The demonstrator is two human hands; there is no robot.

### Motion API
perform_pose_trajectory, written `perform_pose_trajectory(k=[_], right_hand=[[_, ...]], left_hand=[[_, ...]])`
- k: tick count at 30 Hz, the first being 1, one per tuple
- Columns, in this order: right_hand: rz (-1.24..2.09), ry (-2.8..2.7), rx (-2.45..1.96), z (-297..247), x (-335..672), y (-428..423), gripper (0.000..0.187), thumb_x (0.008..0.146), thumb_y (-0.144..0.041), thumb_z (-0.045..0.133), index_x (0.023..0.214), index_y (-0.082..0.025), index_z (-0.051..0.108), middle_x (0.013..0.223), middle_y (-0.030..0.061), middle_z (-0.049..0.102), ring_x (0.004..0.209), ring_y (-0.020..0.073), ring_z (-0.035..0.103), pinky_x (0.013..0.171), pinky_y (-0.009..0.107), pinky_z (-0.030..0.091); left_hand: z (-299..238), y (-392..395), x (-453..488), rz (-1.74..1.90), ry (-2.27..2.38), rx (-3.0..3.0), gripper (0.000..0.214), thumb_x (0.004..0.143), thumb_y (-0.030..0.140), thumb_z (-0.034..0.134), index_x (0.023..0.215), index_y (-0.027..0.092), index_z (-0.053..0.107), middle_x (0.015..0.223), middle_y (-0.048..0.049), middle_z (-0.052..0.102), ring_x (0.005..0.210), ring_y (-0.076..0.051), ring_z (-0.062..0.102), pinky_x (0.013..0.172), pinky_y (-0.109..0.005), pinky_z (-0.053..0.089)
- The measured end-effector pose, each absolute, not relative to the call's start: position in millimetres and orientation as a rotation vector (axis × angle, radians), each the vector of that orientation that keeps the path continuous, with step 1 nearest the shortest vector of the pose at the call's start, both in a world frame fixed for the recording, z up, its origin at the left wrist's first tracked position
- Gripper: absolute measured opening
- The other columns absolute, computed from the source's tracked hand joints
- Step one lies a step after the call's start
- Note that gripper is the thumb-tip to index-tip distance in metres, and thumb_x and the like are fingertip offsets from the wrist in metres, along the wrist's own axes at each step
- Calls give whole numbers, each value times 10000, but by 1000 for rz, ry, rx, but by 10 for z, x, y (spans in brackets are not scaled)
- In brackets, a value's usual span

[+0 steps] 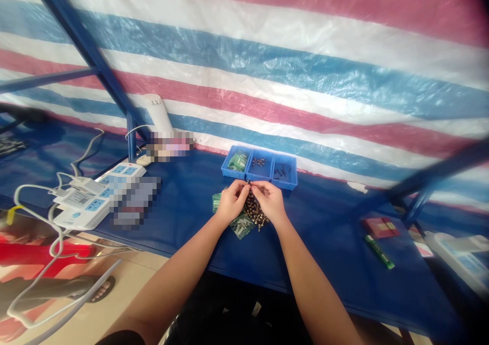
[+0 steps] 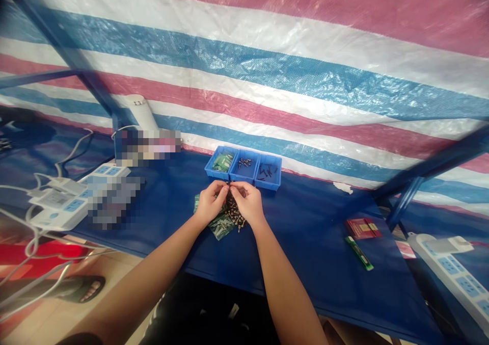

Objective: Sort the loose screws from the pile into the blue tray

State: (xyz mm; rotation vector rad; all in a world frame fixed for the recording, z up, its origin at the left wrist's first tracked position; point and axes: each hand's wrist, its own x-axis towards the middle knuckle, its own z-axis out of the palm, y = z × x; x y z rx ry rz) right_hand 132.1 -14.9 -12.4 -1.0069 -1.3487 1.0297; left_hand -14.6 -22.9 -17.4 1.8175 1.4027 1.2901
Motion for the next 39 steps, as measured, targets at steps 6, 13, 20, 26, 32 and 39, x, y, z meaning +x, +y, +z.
perform_pose_trajectory(k=[6,13,20,26,32,39], right_hand=[[1041,-1341,-1020,-119,1327,-144,236,806,-392,664,945,-210,719,941,60,742,853,222,700,801,359,563],[1053,-1371,-989,-96,1318,-168,242,803,-375,676,973,-208,719,964,65,739,855,222,695,808,365,560],[1004,-1427,-1035,-94,1345,-171,219,822,-364,648,952,-210,734,941,59,740,824,215,692,788,350,557],[980,-1425,-1032,-110,1357,-155,204,824,-347,648,961,-219,730,960,56,739,852,218,691,799,351,553],[1003,-1388,-1001,-108,1344,-146,206,820,-342,654,962,-209,723,959,61,737,867,219,688,804,348,550],[1012,-1357,-993,-108,1354,-135,204,806,-342,672,951,-207,723,957,65,735,868,222,687,812,356,551]], left_hand=[[-183,-229,-142,1296,1352,1805,247,934,414,488,946,191,594,597,32,580,550,-116,549,573,-223,422],[-183,-224,-139,1312,1437,1809,294,940,427,476,857,183,618,587,31,589,551,-109,545,569,-215,410],[-195,-230,-141,1325,1390,1784,245,932,409,496,981,191,598,614,29,590,556,-113,557,573,-217,423],[-214,-219,-138,1309,1355,1770,242,926,412,498,976,195,593,625,25,595,547,-116,554,556,-216,424],[-207,-223,-146,1303,1372,1773,245,926,413,498,929,189,597,595,29,579,539,-113,545,556,-214,421],[-206,-226,-139,1302,1338,1779,223,929,383,498,999,191,586,593,32,575,530,-111,550,554,-214,427]])
